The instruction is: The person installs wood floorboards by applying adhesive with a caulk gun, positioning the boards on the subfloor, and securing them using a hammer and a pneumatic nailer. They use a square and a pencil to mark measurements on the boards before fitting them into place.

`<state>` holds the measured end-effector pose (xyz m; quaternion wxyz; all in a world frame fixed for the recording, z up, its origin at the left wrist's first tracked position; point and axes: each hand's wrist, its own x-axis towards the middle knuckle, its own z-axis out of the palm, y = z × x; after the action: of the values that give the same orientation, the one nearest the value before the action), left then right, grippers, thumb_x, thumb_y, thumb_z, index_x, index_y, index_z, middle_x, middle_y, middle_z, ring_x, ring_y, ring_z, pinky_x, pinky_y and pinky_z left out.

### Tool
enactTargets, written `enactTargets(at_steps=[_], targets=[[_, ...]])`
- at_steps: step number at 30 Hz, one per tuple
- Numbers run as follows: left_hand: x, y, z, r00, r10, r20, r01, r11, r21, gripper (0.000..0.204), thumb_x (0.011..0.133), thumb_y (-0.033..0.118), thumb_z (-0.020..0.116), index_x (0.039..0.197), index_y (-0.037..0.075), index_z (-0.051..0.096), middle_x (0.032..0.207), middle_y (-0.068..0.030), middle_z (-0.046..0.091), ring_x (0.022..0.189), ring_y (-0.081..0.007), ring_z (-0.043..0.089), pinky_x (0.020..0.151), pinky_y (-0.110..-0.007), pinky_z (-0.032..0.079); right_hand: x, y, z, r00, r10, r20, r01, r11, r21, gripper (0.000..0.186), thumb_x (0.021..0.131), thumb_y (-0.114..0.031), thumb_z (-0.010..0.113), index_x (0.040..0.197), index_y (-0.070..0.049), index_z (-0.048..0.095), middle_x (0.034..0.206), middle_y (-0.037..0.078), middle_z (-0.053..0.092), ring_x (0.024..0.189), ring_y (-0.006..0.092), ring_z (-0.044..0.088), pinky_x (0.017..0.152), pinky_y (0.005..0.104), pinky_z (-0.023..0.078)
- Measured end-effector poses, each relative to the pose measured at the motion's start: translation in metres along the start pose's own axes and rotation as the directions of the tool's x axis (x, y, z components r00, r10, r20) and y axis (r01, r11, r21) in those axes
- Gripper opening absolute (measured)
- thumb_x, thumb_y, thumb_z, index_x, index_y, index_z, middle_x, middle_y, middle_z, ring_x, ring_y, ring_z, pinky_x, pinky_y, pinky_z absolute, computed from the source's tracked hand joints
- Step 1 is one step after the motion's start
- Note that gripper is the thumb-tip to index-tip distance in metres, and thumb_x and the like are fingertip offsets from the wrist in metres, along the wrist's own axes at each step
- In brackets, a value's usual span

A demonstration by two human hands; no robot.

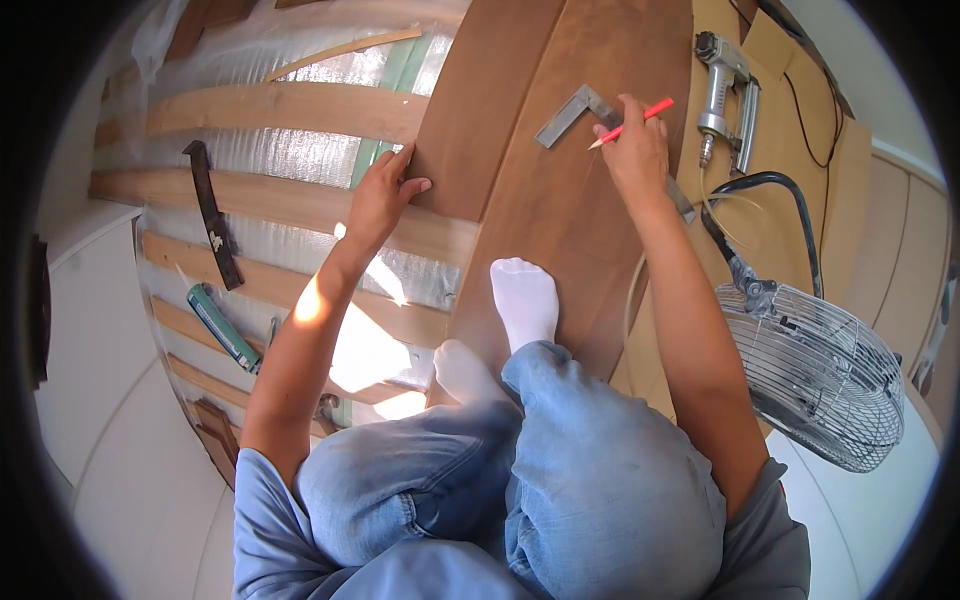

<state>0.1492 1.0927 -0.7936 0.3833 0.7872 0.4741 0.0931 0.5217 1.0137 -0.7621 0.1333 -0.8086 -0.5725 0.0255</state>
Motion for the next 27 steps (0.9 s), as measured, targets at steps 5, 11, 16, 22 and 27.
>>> enactTargets(at_steps=[5, 11, 16, 22, 27], targets=[[0.004, 0.003, 0.008, 1.0, -0.008, -0.017, 0.007, 1.0, -0.029, 0.065, 0.092, 0.021, 0.078, 0.15, 0.005, 0.056, 0.101, -0.0165, 0.06, 0.094, -0.0367, 0.062, 0.083, -0.044, 0.051, -0.005, 0.036, 0.006, 0.995, 0.044, 0.093, -0.046, 0.999, 0.011, 0.054, 0.085, -0.022, 0.087, 0.132, -0.009, 0.065, 0.123, 0.018, 0.068, 0.116, 0.0403, 0.061, 0.1, 0.0489, 0.051], [0.001, 0.0, 0.011, 0.998, -0.052, -0.037, 0.05, 0.998, -0.046, 0.065, 0.091, 0.022, 0.079, 0.15, 0.005, 0.057, 0.102, -0.0149, 0.06, 0.093, -0.0326, 0.063, 0.084, -0.042, 0.051, -0.003, 0.037, 0.002, 0.984, 0.028, 0.178, -0.056, 0.987, 0.15, 0.043, 0.086, -0.019, 0.085, 0.126, -0.013, 0.069, 0.116, 0.014, 0.07, 0.111, 0.0378, 0.064, 0.095, 0.0459, 0.053], [-0.003, -0.004, 0.011, 0.994, -0.077, -0.073, 0.069, 0.991, -0.111, 0.067, 0.089, 0.019, 0.082, 0.149, 0.005, 0.058, 0.099, -0.0123, 0.059, 0.09, -0.0265, 0.061, 0.082, -0.039, 0.051, 0.007, -0.014, -0.017, 0.987, -0.156, -0.037, 0.16, 0.946, 0.283, 0.031, 0.092, -0.013, 0.078, 0.122, -0.013, 0.07, 0.108, 0.014, 0.071, 0.1, 0.0341, 0.069, 0.083, 0.043, 0.057], [-0.001, 0.005, 0.0, 0.993, -0.119, -0.014, 0.114, 0.973, -0.202, 0.06, 0.093, 0.017, 0.079, 0.148, 0.004, 0.059, 0.096, -0.0077, 0.057, 0.086, -0.0203, 0.057, 0.08, -0.033, 0.05, 0.0, -0.109, -0.015, 0.904, -0.191, 0.383, -0.166, 0.668, 0.725, 0.022, 0.097, -0.011, 0.073, 0.118, -0.008, 0.073, 0.092, 0.016, 0.07, 0.087, 0.0327, 0.071, 0.074, 0.0401, 0.055], [-0.016, -0.01, 0.004, 0.947, -0.319, -0.042, 0.16, 0.579, -0.8, 0.042, 0.11, 0.025, 0.062, 0.143, -0.001, 0.061, 0.11, -0.0071, 0.067, 0.099, -0.016, 0.061, 0.087, -0.029, 0.05, -0.04, -0.145, 0.033, 0.909, -0.345, 0.235, 0.068, 0.678, 0.732, 0.02, 0.097, -0.011, 0.072, 0.116, -0.007, 0.071, 0.096, 0.017, 0.07, 0.087, 0.0348, 0.069, 0.074, 0.0429, 0.055]])
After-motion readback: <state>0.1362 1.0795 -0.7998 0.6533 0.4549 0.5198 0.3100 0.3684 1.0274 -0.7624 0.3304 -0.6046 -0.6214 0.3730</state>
